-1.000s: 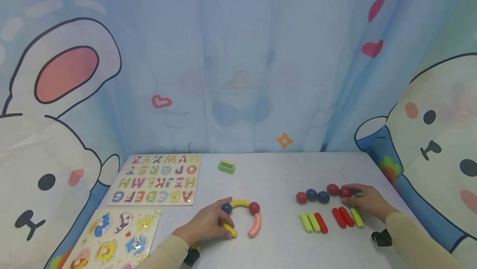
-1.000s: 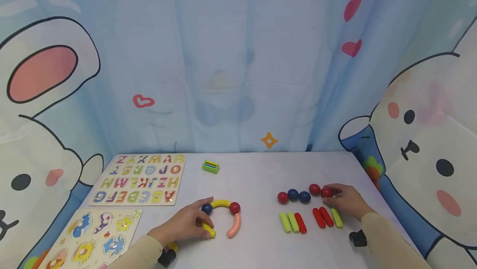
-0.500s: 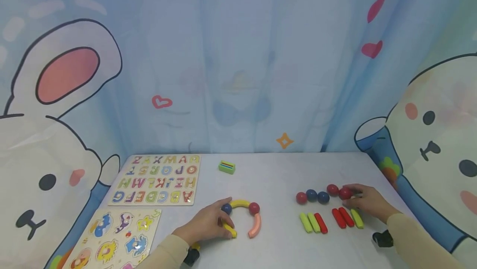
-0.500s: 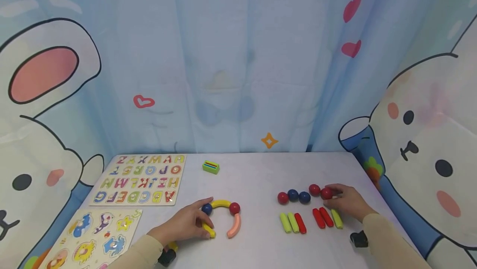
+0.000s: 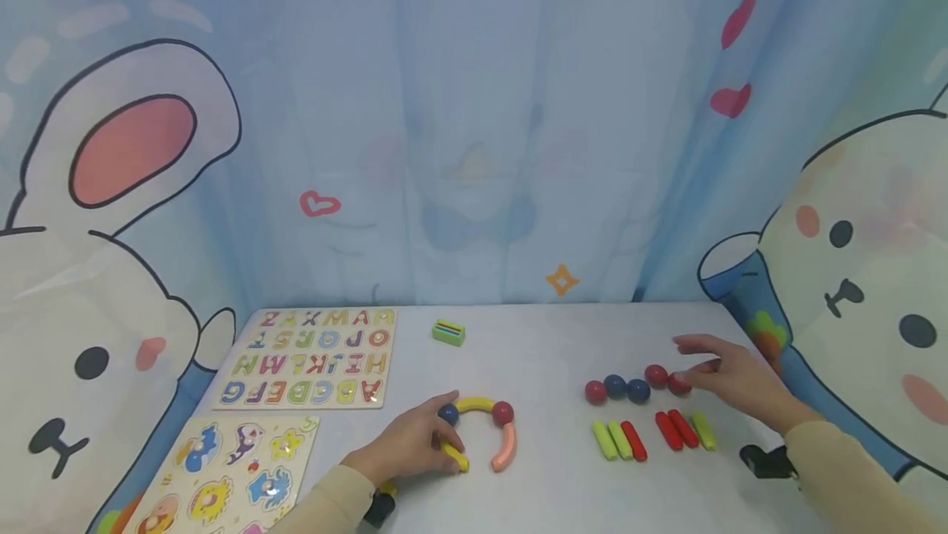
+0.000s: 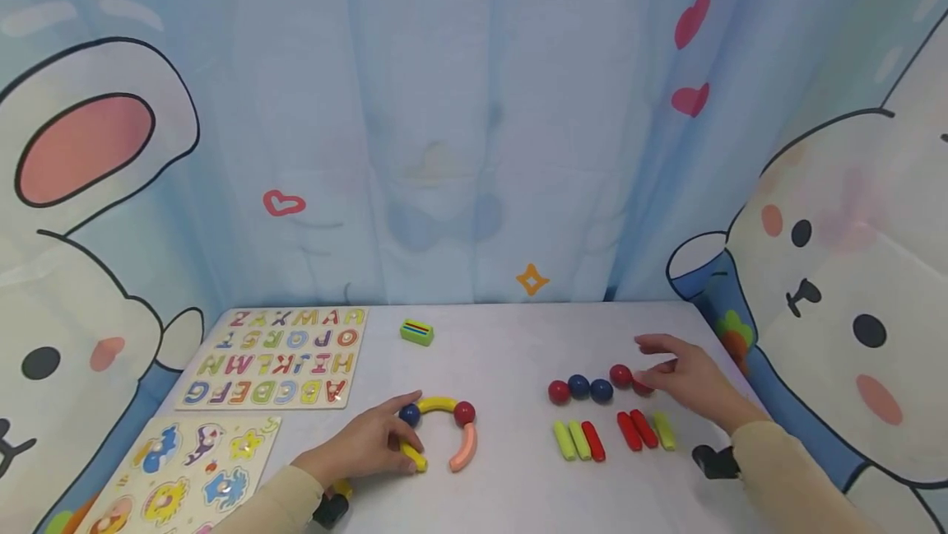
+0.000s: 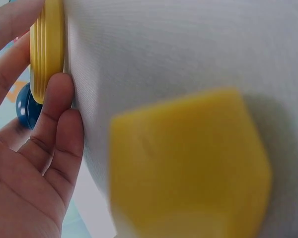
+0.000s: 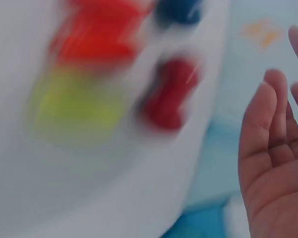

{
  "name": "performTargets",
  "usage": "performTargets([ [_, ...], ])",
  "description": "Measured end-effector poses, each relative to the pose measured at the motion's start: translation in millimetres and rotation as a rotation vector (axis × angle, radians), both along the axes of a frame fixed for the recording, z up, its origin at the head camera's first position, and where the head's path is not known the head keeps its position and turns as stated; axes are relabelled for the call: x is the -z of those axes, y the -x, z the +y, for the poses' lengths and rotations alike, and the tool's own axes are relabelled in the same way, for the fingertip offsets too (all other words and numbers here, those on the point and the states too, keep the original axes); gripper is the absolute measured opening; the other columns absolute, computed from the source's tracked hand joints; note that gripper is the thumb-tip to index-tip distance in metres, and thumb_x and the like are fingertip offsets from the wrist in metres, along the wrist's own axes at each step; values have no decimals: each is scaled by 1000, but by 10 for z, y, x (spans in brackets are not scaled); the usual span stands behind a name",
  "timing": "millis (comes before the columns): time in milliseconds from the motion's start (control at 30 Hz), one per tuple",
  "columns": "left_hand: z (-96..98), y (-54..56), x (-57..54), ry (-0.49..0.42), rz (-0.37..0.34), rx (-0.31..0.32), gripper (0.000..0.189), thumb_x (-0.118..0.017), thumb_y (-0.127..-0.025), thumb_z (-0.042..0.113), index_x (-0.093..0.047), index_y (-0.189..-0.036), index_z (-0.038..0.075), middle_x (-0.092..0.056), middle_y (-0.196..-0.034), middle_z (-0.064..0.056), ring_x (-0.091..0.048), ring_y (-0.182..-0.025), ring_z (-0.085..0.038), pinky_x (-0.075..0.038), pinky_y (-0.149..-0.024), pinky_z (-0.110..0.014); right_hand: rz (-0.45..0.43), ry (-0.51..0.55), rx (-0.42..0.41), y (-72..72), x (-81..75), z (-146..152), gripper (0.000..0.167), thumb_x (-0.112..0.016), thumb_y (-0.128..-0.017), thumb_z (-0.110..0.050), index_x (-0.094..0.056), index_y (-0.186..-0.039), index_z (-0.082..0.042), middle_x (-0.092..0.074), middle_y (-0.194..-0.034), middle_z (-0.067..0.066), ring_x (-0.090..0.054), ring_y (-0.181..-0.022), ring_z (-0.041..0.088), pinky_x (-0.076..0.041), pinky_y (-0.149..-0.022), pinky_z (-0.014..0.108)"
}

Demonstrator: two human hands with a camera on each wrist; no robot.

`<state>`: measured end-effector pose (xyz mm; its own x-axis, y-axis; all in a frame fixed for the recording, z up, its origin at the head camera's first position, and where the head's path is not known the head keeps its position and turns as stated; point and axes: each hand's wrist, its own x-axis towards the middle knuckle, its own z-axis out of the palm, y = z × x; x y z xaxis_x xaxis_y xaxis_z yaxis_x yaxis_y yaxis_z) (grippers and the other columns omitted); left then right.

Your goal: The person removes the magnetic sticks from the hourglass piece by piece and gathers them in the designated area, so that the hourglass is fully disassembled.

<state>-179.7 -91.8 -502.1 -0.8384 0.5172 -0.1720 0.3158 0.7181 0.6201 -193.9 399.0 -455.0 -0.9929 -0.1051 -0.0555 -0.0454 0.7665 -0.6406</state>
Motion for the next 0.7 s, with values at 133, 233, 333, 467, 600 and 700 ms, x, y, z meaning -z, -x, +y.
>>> performTargets([
  [133, 5, -14, -18, 0, -3, -8, 19, -89, -74, 33, -76, -87, 36, -33, -159, 4, -51, -85, -3, -46, -73, -26, -64, 84, -140, 6, -157, -675, 57, -79, -87, -24, -56, -137, -9, -59, -129, 20, -63, -98, 26, -58, -79, 38],
  [233, 7, -23, -32, 1, -5, -10, 19, -89, -74, 33, -77, -88, 37, -32, -159, 4, -51, -86, -2, -46, -75, -26, -137, 119, -249, 0, -105, -1214, 53, -80, -85, -24, -61, -133, -13, -61, -128, 13, -62, -94, 20, -57, -77, 34],
  [333, 5, -25, -39, -7, -4, -5, 20, -88, -75, 33, -78, -92, 35, -32, -159, 3, -52, -84, -3, -47, -76, -27, -199, 120, -281, -2, 56, -1685, 54, -81, -85, -26, -61, -135, -16, -60, -130, 9, -61, -87, 18, -56, -75, 35],
  [467, -1, -33, -54, -13, 10, -4, 26, -87, -76, 36, -78, -101, 31, -31, -160, 2, -53, -79, -3, -47, -73, -26, -214, 119, -257, 5, 305, -2099, 55, -80, -85, -25, -60, -135, -21, -56, -137, 8, -61, -99, 25, -55, -83, 45],
  [600, -45, -56, -29, 4, 83, -34, 40, -86, -77, 39, -75, -114, 28, -35, -156, 0, -53, -79, -3, -48, -71, -24, -203, 129, -227, 3, 489, -2280, 55, -80, -85, -24, -60, -136, -24, -53, -141, 8, -49, -127, 37, -44, -99, 60],
  [700, -92, -77, -36, 26, 146, -69, 40, -84, -79, 38, -74, -116, 29, -52, -128, 3, -52, -77, -6, -47, -67, -25, -176, 128, -221, -1, 541, -2311, 57, -81, -84, -22, -59, -137, -25, -54, -142, 6, -43, -135, 38, -40, -102, 62],
])
